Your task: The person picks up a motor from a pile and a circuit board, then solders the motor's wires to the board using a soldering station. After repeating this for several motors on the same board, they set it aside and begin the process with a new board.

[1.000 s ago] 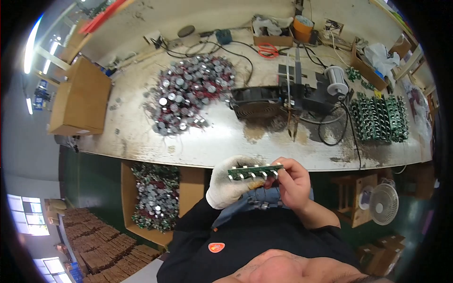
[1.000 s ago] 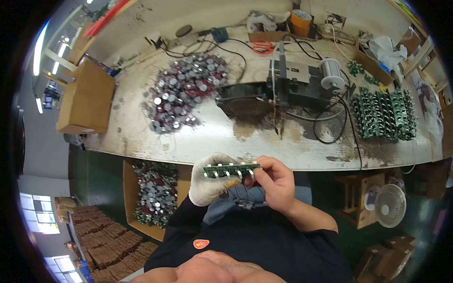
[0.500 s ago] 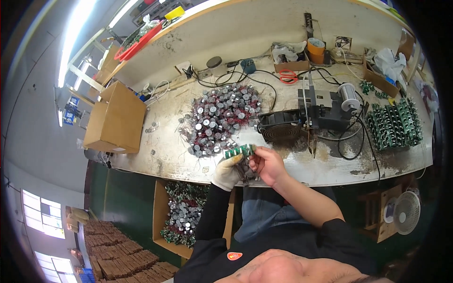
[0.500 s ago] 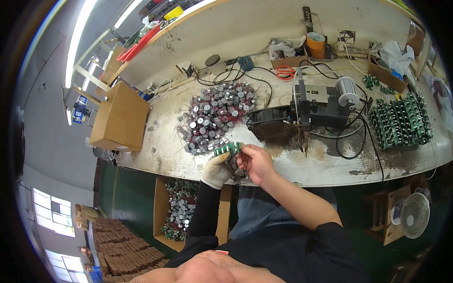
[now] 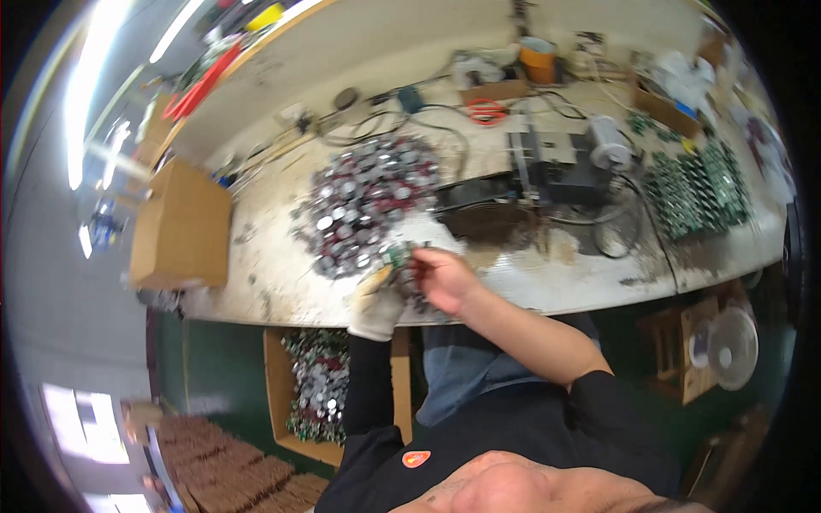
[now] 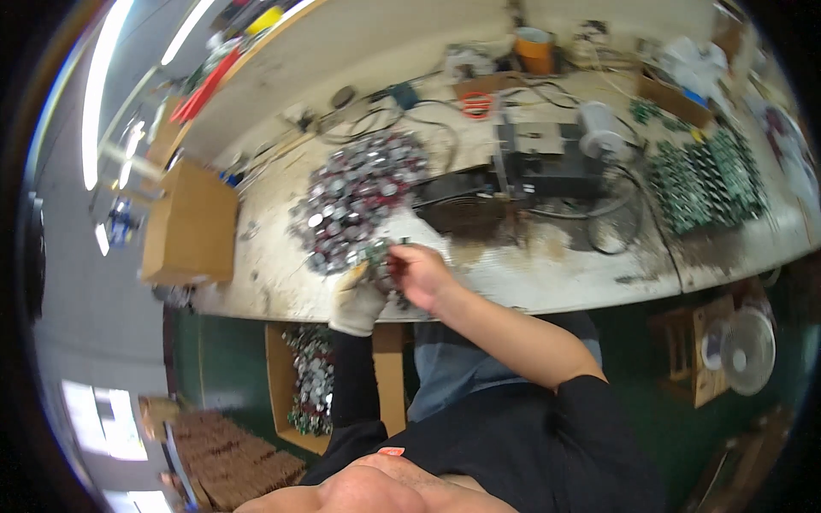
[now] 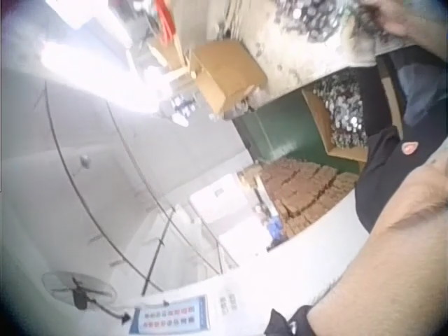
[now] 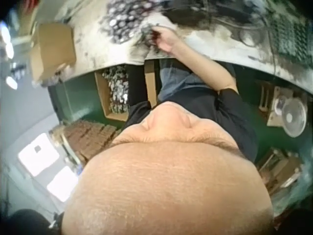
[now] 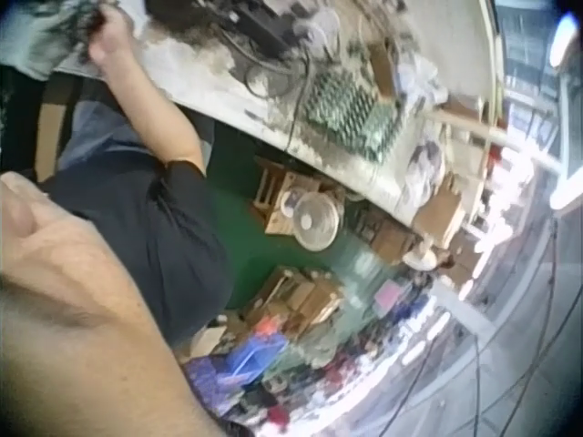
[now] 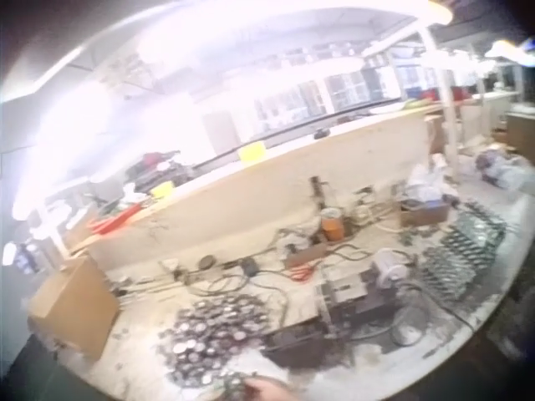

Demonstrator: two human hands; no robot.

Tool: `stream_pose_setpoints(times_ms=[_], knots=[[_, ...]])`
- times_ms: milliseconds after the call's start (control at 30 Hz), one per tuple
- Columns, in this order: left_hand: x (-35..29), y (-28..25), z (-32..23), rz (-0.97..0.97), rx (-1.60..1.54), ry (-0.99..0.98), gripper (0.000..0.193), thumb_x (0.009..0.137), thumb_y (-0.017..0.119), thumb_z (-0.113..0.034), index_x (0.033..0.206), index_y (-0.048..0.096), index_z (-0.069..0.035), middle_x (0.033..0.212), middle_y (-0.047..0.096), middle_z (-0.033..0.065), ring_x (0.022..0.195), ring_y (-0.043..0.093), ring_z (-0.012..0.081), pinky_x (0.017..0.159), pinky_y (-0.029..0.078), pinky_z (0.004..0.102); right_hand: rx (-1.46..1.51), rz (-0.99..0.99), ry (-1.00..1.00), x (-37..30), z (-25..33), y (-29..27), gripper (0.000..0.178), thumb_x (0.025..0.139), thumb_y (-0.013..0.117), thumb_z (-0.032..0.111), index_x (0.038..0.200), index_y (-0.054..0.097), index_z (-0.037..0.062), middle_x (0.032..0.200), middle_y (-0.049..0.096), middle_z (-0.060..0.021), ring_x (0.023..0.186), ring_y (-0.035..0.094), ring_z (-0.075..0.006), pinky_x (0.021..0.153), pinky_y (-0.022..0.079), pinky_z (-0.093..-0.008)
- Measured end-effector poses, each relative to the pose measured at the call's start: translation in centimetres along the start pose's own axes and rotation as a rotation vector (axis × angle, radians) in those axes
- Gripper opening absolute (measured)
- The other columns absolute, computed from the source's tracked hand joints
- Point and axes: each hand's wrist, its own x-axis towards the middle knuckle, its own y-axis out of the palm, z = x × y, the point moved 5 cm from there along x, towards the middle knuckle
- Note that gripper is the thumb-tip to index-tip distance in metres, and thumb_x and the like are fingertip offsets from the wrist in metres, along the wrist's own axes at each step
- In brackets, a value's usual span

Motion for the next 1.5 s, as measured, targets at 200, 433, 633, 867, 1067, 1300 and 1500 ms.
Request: stream_pose_setpoints(times_ms=[200,433,633,867,1067,1300,1500], knots=[[-1.4,4.6,-1.6,-0.164,0.64,0.388,0.027,0.09,0.059,-0.006,0.115,0.058,0.003,0.109,0.064,0.0105,0.097,0.062,0.0213,0.086,0.05,0.0336,-0.375,0.056,-0.382,-0.9,1.0,2.8,0.029,0.089,0.068,0.023,0.106,0.063,0.0015,0.097,0.065,-0.0036,0.09,0.057,-0.0101,0.081,0.046,-0.0285],[-1.8,4.1,-2.2,-0.222,0.625,0.198,0.036,0.09,0.057,-0.015,0.121,0.05,0.002,0.108,0.061,0.0143,0.094,0.061,0.0249,0.084,0.048,0.0367,-0.579,0.028,-0.364,-0.1,1.7,1.4,0.02,0.088,0.066,0.016,0.097,0.064,-0.0021,0.079,0.064,-0.0028,0.067,0.055,-0.0082,0.062,0.045,-0.0252],[-1.6,0.1,-2.0,-0.131,0.269,0.057,0.037,0.09,0.059,-0.016,0.123,0.053,0.001,0.116,0.061,0.0125,0.101,0.058,0.023,0.091,0.045,0.037,-0.23,0.109,-0.171,1.2,0.0,1.4,0.019,0.088,0.065,0.015,0.097,0.061,-0.0018,0.074,0.059,-0.0035,0.061,0.053,-0.0117,0.057,0.043,-0.0267],[-1.1,1.1,-2.5,-0.212,0.722,0.307,0.029,0.09,0.062,-0.01,0.115,0.057,0.002,0.105,0.063,0.0109,0.09,0.06,0.019,0.079,0.047,0.0314,-0.311,0.13,-0.386,-0.6,1.1,2.3,0.027,0.084,0.073,0.021,0.1,0.059,0.0044,0.083,0.06,0.0007,0.075,0.055,-0.0084,0.067,0.045,-0.0239],[-1.0,1.0,-2.5,-0.143,0.548,0.179,0.037,0.088,0.064,-0.011,0.121,0.054,0.002,0.106,0.062,0.0111,0.087,0.061,0.0177,0.075,0.049,0.0293,-0.404,-0.018,-0.527,-0.1,1.6,2.1,0.023,0.081,0.073,0.011,0.098,0.061,0.0001,0.084,0.064,-0.0056,0.072,0.058,-0.0128,0.068,0.049,-0.0286],[-0.6,4.9,0.3,-0.07,0.587,0.27,0.04,0.093,0.054,-0.018,0.127,0.049,0.001,0.123,0.055,0.0152,0.11,0.055,0.0246,0.098,0.042,0.037,-0.586,-0.133,-0.59,-1.7,1.9,2.2,0.035,0.085,0.069,0.022,0.107,0.058,-0.0033,0.097,0.065,-0.012,0.085,0.061,-0.0183,0.076,0.049,-0.0311],[0.4,5.6,7.6,0.163,0.095,0.329,0.04,0.096,0.05,-0.021,0.128,0.047,0.002,0.125,0.053,0.0147,0.112,0.052,0.0231,0.099,0.041,0.0367,-1.632,0.158,-1.082,-6.6,-0.4,6.0,0.075,0.075,0.072,0.034,0.129,0.042,-0.0071,0.123,0.048,-0.0213,0.122,0.042,-0.0338,0.103,0.029,-0.0476]])
